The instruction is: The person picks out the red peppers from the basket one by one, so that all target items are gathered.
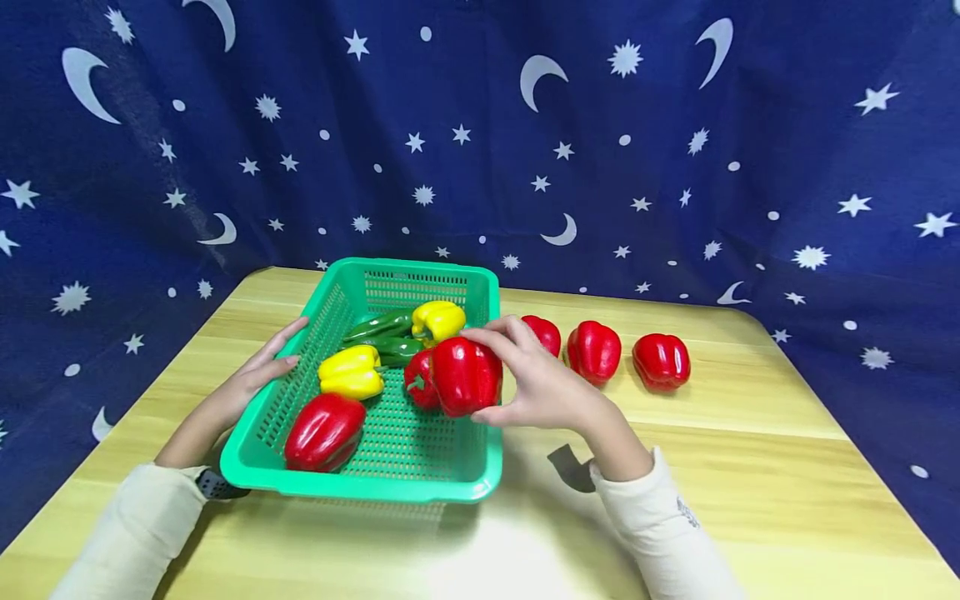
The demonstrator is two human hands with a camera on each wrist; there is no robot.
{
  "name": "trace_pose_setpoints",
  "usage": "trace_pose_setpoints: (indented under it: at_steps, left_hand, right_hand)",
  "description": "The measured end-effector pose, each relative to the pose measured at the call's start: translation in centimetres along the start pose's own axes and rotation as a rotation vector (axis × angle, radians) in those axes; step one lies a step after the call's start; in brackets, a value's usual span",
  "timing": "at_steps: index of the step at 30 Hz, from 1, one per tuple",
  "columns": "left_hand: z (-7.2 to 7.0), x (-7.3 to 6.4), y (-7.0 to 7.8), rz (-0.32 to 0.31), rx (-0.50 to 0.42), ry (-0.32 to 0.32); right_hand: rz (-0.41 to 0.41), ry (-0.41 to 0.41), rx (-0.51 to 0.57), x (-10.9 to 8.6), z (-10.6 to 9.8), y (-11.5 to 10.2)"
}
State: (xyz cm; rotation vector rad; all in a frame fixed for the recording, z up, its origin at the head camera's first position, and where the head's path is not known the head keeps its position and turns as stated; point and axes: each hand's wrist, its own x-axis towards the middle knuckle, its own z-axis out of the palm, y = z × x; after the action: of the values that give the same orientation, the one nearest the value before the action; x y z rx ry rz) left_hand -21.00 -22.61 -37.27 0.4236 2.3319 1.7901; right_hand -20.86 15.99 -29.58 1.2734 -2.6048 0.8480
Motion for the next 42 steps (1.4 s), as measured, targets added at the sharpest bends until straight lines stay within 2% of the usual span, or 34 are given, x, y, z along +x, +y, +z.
trace_pose_setpoints:
  at_steps: [6, 9, 14, 24, 29, 37, 42]
  left_hand:
    - [0.0, 0.0, 0.0, 0.012, 0.021, 0.001]
    - [0.0, 0.0, 0.1, 0.016, 0.018, -0.003]
    - [0.1, -0.1, 0.1, 0.016, -0.015, -0.015]
    - [0.2, 0.1, 0.1, 0.014, -0.006, -0.004]
    - [0.1, -0.1, 0.2, 0.012, 0.0, -0.002]
    - [-0.1, -0.2, 0.1, 0.011, -0.006, -0.012]
    - [-0.1, -0.2, 0.1, 0.0, -0.015, -0.025]
  right_hand:
    - [0.059, 0.127, -0.028, -2.2, -1.2, 1.3]
    - [0.081, 0.165, -0.039, -3.0, -1.6, 1.9]
    - [0.115, 0.184, -0.05, -3.9, -2.1, 2.7]
    - [0.129, 0.203, -0.121, -5.0, -2.4, 4.0]
    - [0.165, 0.167, -0.138, -5.2, -2.5, 4.6]
    - [0.276, -0.006, -0.107, -5.2, -2.1, 5.6]
    - [0.306, -0.061, -0.102, -5.4, -1.5, 6.3]
